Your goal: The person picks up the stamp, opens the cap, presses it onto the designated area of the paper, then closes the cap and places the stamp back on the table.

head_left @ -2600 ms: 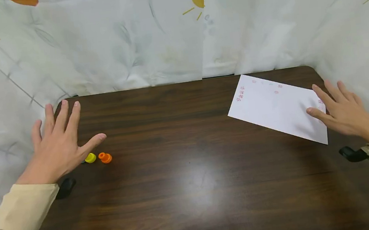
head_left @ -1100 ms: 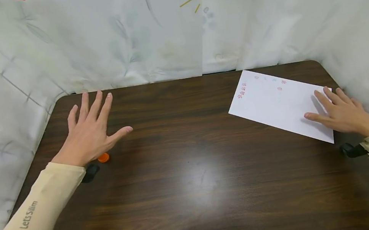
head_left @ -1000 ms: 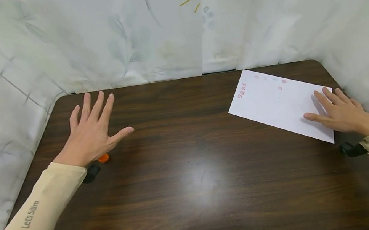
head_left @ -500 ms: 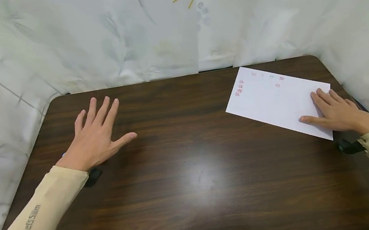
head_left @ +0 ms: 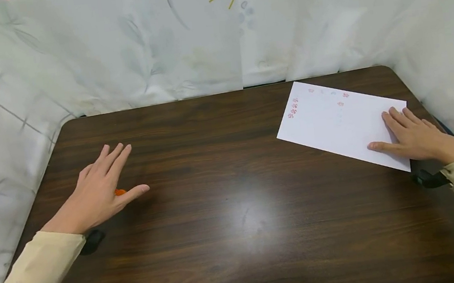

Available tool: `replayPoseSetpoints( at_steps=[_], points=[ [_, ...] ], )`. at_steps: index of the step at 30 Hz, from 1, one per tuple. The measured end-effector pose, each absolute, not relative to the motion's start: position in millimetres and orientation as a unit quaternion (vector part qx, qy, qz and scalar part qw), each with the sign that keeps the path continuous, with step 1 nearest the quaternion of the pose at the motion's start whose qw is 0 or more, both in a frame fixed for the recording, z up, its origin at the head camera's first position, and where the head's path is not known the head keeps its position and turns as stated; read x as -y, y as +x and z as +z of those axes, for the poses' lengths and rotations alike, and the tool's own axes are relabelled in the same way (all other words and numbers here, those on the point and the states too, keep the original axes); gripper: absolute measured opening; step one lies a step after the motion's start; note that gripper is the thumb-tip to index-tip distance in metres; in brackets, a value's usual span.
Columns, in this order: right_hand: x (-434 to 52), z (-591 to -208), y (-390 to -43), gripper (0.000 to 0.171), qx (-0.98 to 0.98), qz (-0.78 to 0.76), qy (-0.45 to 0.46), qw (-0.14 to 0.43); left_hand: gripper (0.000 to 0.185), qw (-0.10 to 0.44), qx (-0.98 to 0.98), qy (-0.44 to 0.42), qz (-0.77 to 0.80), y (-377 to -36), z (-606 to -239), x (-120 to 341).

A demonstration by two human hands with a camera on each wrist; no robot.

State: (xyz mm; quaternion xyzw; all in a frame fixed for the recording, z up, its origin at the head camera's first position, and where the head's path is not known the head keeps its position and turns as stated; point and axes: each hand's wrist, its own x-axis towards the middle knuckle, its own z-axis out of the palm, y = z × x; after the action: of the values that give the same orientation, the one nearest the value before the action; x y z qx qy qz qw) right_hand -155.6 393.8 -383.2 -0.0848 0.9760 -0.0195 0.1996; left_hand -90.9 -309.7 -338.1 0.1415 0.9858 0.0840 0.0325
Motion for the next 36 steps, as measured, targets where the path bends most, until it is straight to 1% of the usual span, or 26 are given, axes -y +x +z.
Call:
replayPoseSetpoints(
  at_steps=[2, 9, 12, 18, 23, 27, 31, 36],
  points=[
    [-394.1, -383.9, -156.2, 0.114, -0.976, -0.02, -0.086, 0.199, 0.105, 0.029, -0.984, 0.146, 0.094, -88.2, -339.0, 315.6],
    [-398.3, -389.3, -159.8, 0.113, -0.976, -0.022, -0.102, 0.192, 0.104, 0.05, -0.98, 0.138, 0.133, -77.9, -340.2, 329.4],
    [-398.5, -389.7, -160.6, 0.114, -0.974, -0.034, -0.107, 0.197, 0.103, 0.037, -0.981, 0.14, 0.132, -74.1, -342.3, 332.8],
    [-396.5, -386.2, -158.6, 0.115, -0.971, -0.053, -0.107, 0.207, 0.097, -0.006, -0.977, 0.169, 0.127, -71.3, -348.6, 336.9],
    [-396.1, -386.0, -157.8, 0.115, -0.97, -0.059, -0.106, 0.21, 0.086, -0.049, -0.972, 0.197, 0.119, -72.8, -352.8, 337.7],
    [-395.6, -386.8, -157.2, 0.115, -0.97, -0.058, -0.107, 0.209, 0.069, -0.075, -0.968, 0.214, 0.112, -75.1, -355.2, 339.3],
    [-393.4, -386.3, -157.2, 0.115, -0.97, -0.062, -0.113, 0.207, 0.053, -0.077, -0.968, 0.21, 0.117, -75.6, -357.1, 340.7],
    [-388.1, -385.7, -158.5, 0.115, -0.969, -0.064, -0.118, 0.206, 0.049, -0.079, -0.968, 0.208, 0.119, -74.0, -356.2, 341.4]
  ],
)
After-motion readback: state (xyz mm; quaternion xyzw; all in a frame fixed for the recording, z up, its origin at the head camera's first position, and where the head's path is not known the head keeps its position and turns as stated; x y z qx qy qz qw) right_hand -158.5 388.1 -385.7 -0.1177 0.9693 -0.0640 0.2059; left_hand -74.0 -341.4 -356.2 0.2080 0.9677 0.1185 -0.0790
